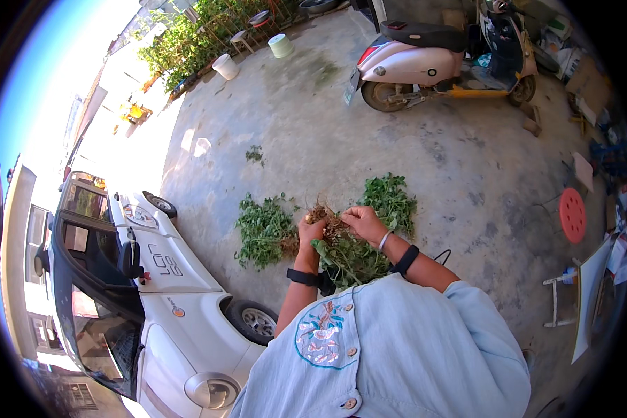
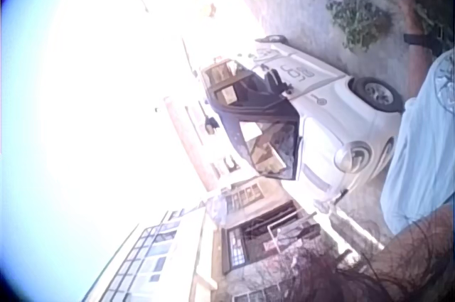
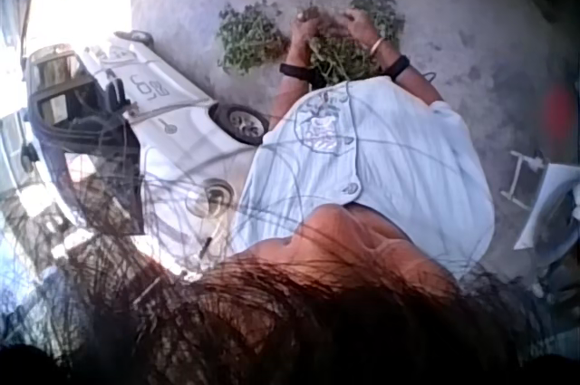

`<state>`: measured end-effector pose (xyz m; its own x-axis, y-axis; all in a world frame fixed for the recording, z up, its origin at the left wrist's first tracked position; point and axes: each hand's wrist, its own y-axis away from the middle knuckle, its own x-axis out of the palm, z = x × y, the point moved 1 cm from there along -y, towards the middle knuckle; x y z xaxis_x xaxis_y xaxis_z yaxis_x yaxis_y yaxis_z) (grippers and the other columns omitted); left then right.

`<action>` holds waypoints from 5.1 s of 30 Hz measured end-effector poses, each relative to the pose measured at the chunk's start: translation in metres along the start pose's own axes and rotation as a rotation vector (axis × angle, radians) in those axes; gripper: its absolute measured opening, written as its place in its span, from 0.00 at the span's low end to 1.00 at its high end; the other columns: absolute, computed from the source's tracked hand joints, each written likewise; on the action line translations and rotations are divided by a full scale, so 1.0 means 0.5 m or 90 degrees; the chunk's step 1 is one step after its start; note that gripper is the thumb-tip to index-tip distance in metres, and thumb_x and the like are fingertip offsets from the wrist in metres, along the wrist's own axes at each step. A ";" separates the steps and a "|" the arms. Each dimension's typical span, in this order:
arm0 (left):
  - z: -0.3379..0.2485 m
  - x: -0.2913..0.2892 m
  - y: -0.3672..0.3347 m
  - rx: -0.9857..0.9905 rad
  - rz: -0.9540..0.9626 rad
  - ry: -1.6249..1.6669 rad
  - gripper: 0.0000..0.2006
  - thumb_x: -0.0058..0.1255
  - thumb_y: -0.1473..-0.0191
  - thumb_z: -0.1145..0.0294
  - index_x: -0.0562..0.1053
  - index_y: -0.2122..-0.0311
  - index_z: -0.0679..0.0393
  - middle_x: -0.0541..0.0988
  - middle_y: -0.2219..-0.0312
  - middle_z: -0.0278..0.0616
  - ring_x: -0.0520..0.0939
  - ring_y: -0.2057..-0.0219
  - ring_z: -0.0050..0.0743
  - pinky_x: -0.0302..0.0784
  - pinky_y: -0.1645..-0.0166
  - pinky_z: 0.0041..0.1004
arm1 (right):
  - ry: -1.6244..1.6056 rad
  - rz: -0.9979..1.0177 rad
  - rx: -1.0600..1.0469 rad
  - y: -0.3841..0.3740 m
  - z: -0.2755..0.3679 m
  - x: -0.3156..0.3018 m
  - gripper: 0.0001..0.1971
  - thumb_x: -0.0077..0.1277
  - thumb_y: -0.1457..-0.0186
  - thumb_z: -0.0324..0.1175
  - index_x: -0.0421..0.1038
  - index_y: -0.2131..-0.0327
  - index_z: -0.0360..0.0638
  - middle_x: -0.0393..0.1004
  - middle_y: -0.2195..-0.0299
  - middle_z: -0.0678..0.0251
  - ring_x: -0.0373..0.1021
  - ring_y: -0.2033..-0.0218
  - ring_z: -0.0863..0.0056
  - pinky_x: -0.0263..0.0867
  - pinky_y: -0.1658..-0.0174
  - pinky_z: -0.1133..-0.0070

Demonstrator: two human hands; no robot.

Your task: The person plucks peanuts from the roots of peanut plants by hand, collects them into a metal tray, and then transfers them into a smaller bowl near a basin of water.

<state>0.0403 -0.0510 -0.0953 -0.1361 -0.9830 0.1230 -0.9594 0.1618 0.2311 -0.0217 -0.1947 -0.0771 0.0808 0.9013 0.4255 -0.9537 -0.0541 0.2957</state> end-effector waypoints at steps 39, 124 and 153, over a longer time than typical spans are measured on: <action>-0.048 0.034 0.063 0.096 0.115 -0.030 0.06 0.50 0.60 0.80 0.72 0.72 0.63 0.73 0.78 0.30 0.71 0.76 0.14 0.67 0.71 0.16 | 0.340 -0.059 -0.365 0.012 0.046 0.030 0.09 0.54 0.59 0.30 0.66 0.73 0.39 0.66 0.85 0.72 0.61 0.84 0.86 0.59 0.80 0.85; -0.051 0.037 0.053 0.321 0.198 -0.167 0.09 0.50 0.61 0.81 0.72 0.70 0.63 0.74 0.69 0.40 0.73 0.65 0.26 0.67 0.60 0.23 | 0.246 0.000 -0.221 0.032 0.067 0.006 0.13 0.50 0.57 0.28 0.67 0.64 0.37 0.67 0.82 0.74 0.59 0.85 0.89 0.55 0.83 0.88; -0.054 0.095 0.037 0.439 0.135 -0.361 0.06 0.48 0.64 0.79 0.71 0.74 0.63 0.74 0.75 0.48 0.75 0.72 0.45 0.70 0.69 0.30 | 0.556 -0.259 -0.467 -0.028 0.032 -0.030 0.03 0.43 0.54 0.26 0.63 0.78 0.40 0.63 0.88 0.66 0.60 0.90 0.78 0.55 0.85 0.80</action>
<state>0.0226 -0.0924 -0.0591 -0.2514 -0.8637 -0.4369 -0.8105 0.4346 -0.3927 -0.0050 -0.2145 -0.0739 0.4603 0.7976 -0.3899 -0.8643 0.3023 -0.4021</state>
